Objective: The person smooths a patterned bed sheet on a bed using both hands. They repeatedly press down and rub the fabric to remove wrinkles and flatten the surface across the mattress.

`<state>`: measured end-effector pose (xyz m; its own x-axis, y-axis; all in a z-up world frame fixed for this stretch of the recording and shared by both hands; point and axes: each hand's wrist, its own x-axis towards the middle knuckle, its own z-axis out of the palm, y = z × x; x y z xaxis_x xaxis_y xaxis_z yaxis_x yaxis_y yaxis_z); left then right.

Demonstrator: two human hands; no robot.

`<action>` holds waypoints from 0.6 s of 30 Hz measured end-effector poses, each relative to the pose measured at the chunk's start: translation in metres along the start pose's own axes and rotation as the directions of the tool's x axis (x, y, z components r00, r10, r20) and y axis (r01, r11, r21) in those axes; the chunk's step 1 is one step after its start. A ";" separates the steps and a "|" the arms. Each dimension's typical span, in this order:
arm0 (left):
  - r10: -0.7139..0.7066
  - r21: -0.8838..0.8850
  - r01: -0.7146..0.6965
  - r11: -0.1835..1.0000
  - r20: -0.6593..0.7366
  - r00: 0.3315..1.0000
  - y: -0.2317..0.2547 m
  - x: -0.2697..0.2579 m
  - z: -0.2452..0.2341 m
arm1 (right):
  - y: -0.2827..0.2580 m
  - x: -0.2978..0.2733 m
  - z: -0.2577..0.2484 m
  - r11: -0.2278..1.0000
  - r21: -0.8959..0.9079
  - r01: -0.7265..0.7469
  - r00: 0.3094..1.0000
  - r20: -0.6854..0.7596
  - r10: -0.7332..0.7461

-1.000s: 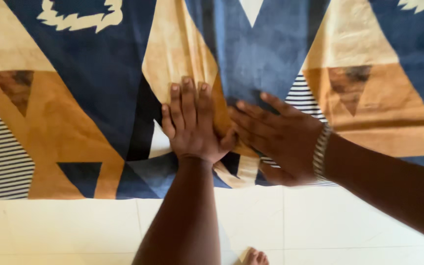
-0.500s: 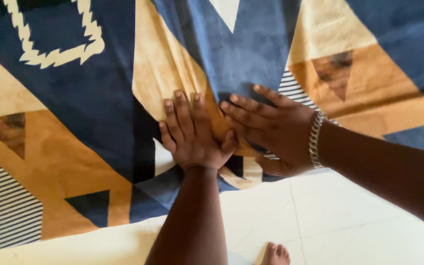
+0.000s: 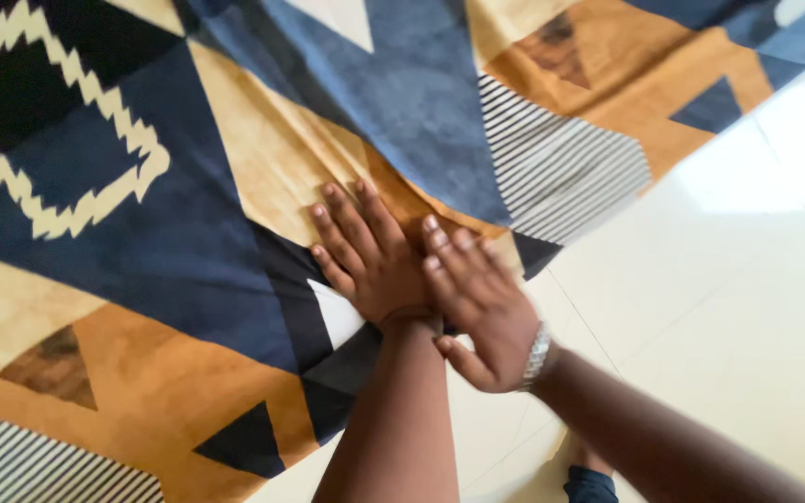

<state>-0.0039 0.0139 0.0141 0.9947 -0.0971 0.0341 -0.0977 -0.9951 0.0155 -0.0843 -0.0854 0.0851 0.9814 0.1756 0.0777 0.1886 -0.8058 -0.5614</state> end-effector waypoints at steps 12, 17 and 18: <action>0.453 -0.320 -0.458 0.829 -0.093 0.887 -0.038 -0.033 -0.032 | 0.008 -0.035 0.003 0.804 -0.180 -0.567 0.793 -0.383 0.473; 0.484 0.110 -0.486 0.867 0.043 0.874 -0.036 -0.037 -0.007 | -0.012 -0.017 0.017 0.971 -0.199 -0.133 0.989 0.044 0.145; 0.486 -0.031 -0.486 0.873 -0.003 0.874 -0.037 -0.038 -0.005 | -0.004 -0.017 0.013 0.960 -0.195 -0.203 0.978 0.011 0.209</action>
<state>-0.0378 0.0543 0.0176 0.8215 -0.5688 0.0403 -0.5700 -0.8212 0.0275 -0.1018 -0.0781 0.0755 0.9987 0.0096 -0.0500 -0.0109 -0.9191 -0.3938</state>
